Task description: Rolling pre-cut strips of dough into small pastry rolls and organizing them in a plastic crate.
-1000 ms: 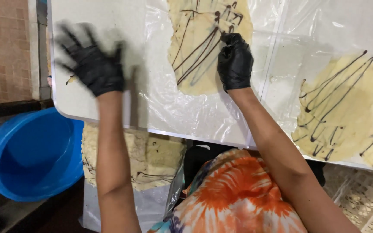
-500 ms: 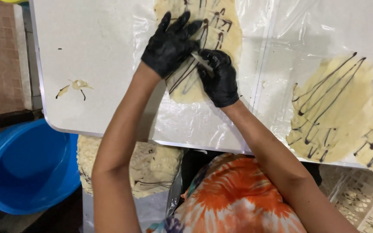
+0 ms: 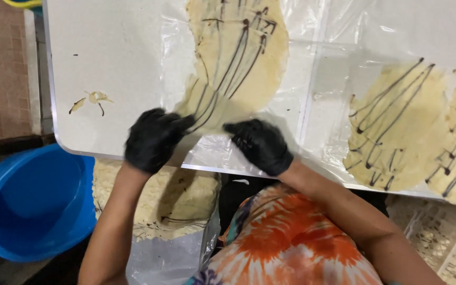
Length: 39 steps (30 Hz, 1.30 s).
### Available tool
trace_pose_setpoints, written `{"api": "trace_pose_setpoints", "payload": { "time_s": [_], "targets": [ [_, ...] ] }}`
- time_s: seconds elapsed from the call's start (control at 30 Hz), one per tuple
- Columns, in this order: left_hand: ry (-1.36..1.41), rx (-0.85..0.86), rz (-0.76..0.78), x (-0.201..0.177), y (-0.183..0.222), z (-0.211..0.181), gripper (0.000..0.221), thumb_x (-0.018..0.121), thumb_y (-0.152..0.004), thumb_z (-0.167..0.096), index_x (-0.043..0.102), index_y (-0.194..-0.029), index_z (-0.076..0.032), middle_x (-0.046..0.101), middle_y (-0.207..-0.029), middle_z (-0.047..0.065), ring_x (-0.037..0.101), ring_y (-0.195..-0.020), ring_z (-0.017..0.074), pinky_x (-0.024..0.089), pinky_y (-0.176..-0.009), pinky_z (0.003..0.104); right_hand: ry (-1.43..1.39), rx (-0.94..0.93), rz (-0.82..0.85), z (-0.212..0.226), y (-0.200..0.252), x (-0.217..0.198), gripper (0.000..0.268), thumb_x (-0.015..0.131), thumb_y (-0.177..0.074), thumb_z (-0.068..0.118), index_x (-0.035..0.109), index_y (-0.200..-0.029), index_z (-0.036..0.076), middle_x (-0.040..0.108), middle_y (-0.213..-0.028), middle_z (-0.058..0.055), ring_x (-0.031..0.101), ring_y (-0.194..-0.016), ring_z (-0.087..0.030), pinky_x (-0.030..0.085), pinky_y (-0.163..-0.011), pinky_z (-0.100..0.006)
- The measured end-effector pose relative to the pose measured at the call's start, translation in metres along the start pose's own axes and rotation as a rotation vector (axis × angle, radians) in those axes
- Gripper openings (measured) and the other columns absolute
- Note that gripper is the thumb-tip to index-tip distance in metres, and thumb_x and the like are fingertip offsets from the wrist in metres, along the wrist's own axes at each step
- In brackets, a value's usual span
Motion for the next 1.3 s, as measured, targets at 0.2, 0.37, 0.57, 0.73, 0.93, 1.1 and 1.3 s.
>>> {"api": "trace_pose_setpoints", "payload": {
  "time_s": [0.2,0.37,0.57,0.73,0.93,1.1,1.3],
  "targets": [
    [0.649,-0.342,-0.128,-0.083,0.013,-0.027,0.034,0.096,-0.069,-0.022,0.081,-0.101,-0.021,0.079,-0.097,-0.001,0.075,-0.1,0.023,0.058,-0.098,0.04,-0.796,0.189,-0.084,0.04,0.022,-0.07,0.014,0.081,-0.09,0.017,0.081,-0.104,0.012,0.079,-0.102,-0.012,0.076,-0.096,-0.032,0.061,-0.082,-0.038],
    [1.002,-0.164,0.411,-0.034,0.018,-0.043,0.036,0.053,-0.098,-0.018,0.08,-0.121,-0.011,0.068,-0.143,0.007,0.063,-0.133,0.0205,0.049,-0.116,0.034,-0.737,0.042,0.141,0.01,0.071,-0.122,0.028,0.067,-0.099,0.027,0.073,-0.115,0.006,0.078,-0.111,-0.011,0.074,-0.102,-0.025,0.058,-0.093,-0.038],
    [0.411,0.579,0.187,0.029,-0.188,-0.149,0.11,0.071,-0.05,0.001,0.045,-0.156,-0.014,0.059,-0.142,0.025,0.056,-0.131,0.0476,0.047,-0.106,0.054,-0.385,0.319,0.02,-0.156,0.112,-0.23,0.03,0.068,-0.098,0.031,0.076,-0.118,0.011,0.078,-0.11,-0.008,0.077,-0.088,-0.017,0.064,-0.083,-0.028],
    [0.559,0.444,-0.24,0.024,-0.337,-0.212,0.043,0.068,-0.105,-0.005,0.052,-0.144,-0.011,0.067,-0.125,0.021,0.067,-0.112,0.0392,0.055,-0.086,0.046,-0.234,0.155,-0.077,-0.266,0.124,-0.295,0.026,0.066,-0.102,0.027,0.077,-0.116,0.008,0.078,-0.107,-0.01,0.075,-0.09,-0.021,0.06,-0.087,-0.034],
    [0.685,0.596,-0.408,0.085,-0.364,-0.255,0.038,0.049,-0.103,0.009,0.061,-0.136,-0.006,0.073,-0.112,0.012,0.074,-0.099,0.0288,0.065,-0.077,0.038,0.012,-0.137,-0.233,-0.314,0.123,-0.303,0.023,0.063,-0.108,0.019,0.08,-0.114,0.005,0.076,-0.102,-0.013,0.071,-0.093,-0.027,0.052,-0.095,-0.044],
    [0.292,0.725,-0.259,0.194,-0.303,-0.277,0.021,0.06,-0.106,-0.022,0.076,-0.116,-0.014,0.069,-0.129,0.011,0.066,-0.116,0.0338,0.05,-0.098,0.048,0.259,-0.276,-0.078,-0.279,0.163,-0.254,0.026,0.067,-0.101,0.031,0.083,-0.106,0.011,0.08,-0.105,-0.012,0.075,-0.1,-0.035,0.057,-0.087,-0.053],
    [0.251,0.489,-0.095,0.125,-0.249,-0.214,0.068,0.049,-0.106,-0.062,0.057,-0.147,-0.008,0.052,-0.155,0.019,0.046,-0.146,0.0408,0.021,-0.123,0.065,0.393,-0.202,-0.222,-0.215,0.121,-0.245,0.046,0.043,-0.114,0.023,0.079,-0.119,-0.004,0.077,-0.119,-0.028,0.074,-0.106,-0.047,0.059,-0.096,-0.056]
  ]
}}
Point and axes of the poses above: each hand's wrist, its own y-axis away from the middle knuckle, its own x-axis out of the palm, z = x × y, the point moved 6 cm from there along -y, towards the middle knuckle
